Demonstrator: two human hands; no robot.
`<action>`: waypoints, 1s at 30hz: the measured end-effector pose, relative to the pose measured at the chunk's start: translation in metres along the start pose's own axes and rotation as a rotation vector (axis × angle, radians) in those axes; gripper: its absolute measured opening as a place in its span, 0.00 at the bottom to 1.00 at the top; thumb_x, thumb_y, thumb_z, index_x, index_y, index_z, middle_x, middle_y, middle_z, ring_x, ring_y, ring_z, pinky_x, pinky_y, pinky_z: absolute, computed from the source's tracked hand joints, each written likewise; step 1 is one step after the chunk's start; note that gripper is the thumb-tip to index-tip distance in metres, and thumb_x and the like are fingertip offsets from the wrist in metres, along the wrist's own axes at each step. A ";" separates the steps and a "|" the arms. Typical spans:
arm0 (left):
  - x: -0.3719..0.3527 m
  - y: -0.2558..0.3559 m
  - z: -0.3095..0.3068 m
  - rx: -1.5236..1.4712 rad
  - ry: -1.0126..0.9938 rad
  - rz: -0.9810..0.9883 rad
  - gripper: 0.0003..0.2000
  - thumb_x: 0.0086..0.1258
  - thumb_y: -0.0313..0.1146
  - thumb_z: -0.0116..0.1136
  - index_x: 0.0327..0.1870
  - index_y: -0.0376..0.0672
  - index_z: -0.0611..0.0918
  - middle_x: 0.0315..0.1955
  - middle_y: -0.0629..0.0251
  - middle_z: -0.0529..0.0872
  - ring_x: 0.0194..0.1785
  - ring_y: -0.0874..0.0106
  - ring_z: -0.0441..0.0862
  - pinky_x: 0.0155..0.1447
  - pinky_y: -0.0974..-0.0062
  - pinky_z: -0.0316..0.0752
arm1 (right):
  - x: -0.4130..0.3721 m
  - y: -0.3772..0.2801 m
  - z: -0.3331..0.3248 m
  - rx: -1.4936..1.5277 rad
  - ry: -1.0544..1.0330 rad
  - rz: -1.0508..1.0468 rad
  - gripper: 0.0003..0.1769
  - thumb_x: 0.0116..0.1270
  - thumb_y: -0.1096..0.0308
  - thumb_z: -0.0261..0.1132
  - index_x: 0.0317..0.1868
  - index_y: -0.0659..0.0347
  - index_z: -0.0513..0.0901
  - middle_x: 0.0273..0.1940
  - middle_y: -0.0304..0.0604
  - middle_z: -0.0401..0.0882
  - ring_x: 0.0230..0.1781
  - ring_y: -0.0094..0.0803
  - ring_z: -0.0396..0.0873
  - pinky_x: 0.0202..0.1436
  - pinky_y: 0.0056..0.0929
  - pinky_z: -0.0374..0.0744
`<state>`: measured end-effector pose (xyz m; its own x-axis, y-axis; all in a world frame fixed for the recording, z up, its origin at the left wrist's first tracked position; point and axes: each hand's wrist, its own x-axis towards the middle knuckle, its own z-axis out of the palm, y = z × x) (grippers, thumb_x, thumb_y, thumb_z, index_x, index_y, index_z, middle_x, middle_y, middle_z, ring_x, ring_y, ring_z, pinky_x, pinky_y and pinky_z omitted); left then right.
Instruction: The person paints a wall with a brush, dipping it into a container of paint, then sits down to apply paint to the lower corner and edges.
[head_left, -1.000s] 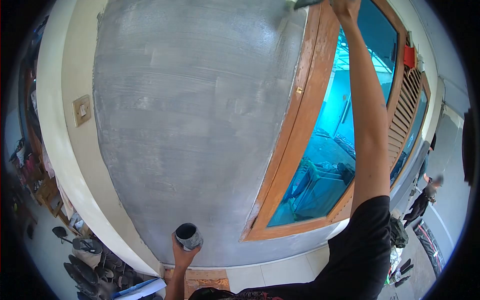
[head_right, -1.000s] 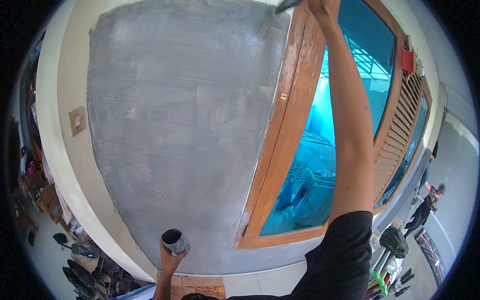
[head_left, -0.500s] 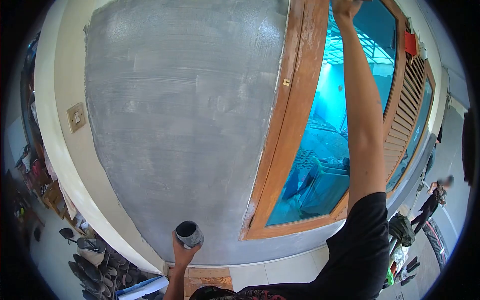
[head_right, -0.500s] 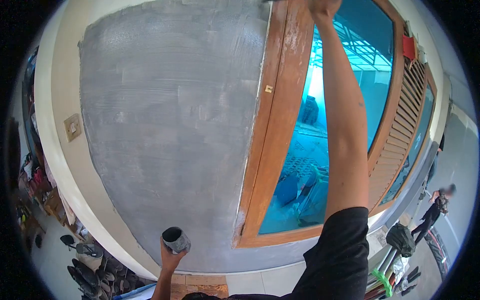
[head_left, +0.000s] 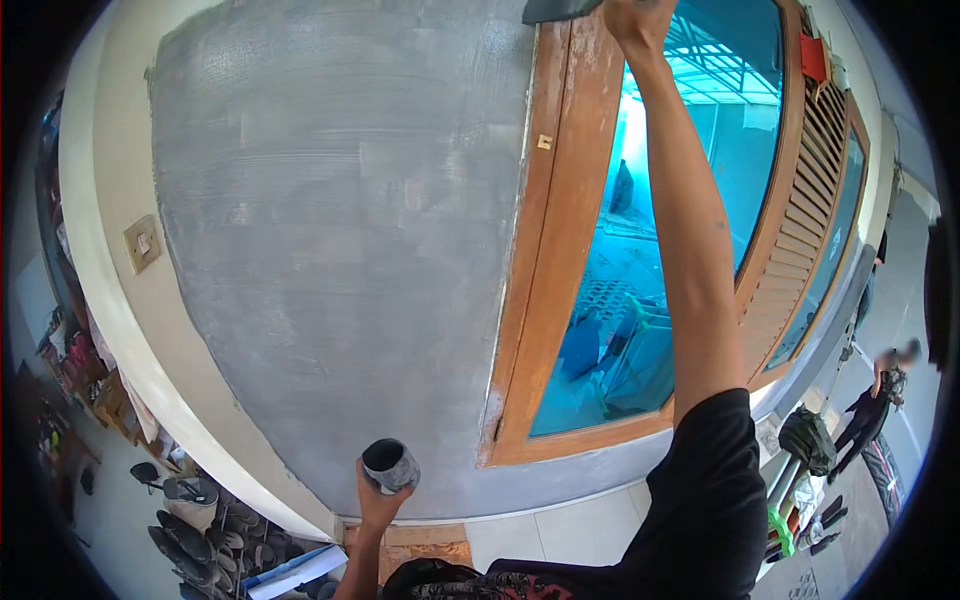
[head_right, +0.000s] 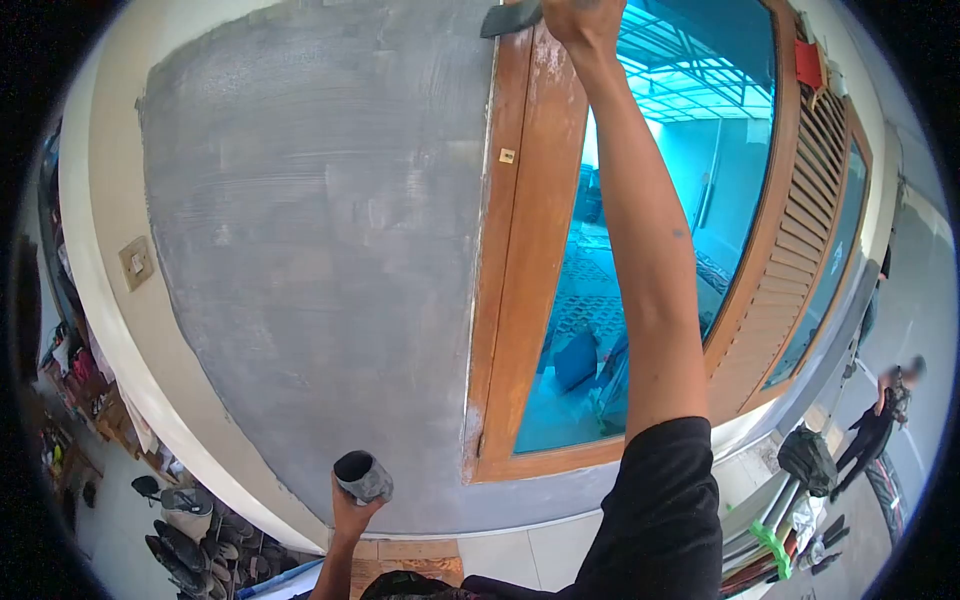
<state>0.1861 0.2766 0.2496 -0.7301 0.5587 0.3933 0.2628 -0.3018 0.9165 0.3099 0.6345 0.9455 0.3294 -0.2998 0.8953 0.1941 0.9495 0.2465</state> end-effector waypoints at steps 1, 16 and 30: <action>0.000 0.001 0.001 -0.040 -0.004 -0.019 0.40 0.48 0.24 0.78 0.64 0.41 0.67 0.57 0.58 0.77 0.63 0.65 0.78 0.69 0.64 0.74 | 0.002 -0.011 0.007 0.151 0.074 -0.020 0.19 0.70 0.67 0.58 0.19 0.62 0.79 0.16 0.46 0.75 0.17 0.34 0.72 0.24 0.38 0.69; -0.003 -0.011 0.003 -0.043 -0.049 -0.008 0.43 0.48 0.18 0.77 0.67 0.42 0.65 0.60 0.57 0.77 0.64 0.64 0.79 0.68 0.63 0.77 | -0.018 0.051 -0.018 0.869 0.013 0.218 0.16 0.67 0.71 0.60 0.19 0.59 0.72 0.18 0.32 0.69 0.20 0.21 0.67 0.20 0.28 0.64; -0.009 0.004 0.001 -0.047 0.002 -0.033 0.41 0.47 0.22 0.79 0.65 0.41 0.67 0.58 0.58 0.77 0.63 0.65 0.78 0.70 0.64 0.73 | -0.055 -0.026 0.029 0.015 0.024 -0.085 0.21 0.73 0.62 0.59 0.20 0.61 0.75 0.18 0.38 0.72 0.19 0.31 0.72 0.25 0.36 0.68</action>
<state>0.1943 0.2706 0.2497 -0.7389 0.5677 0.3629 0.2084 -0.3196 0.9244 0.2601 0.6287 0.9004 0.3349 -0.3813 0.8617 0.2084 0.9218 0.3269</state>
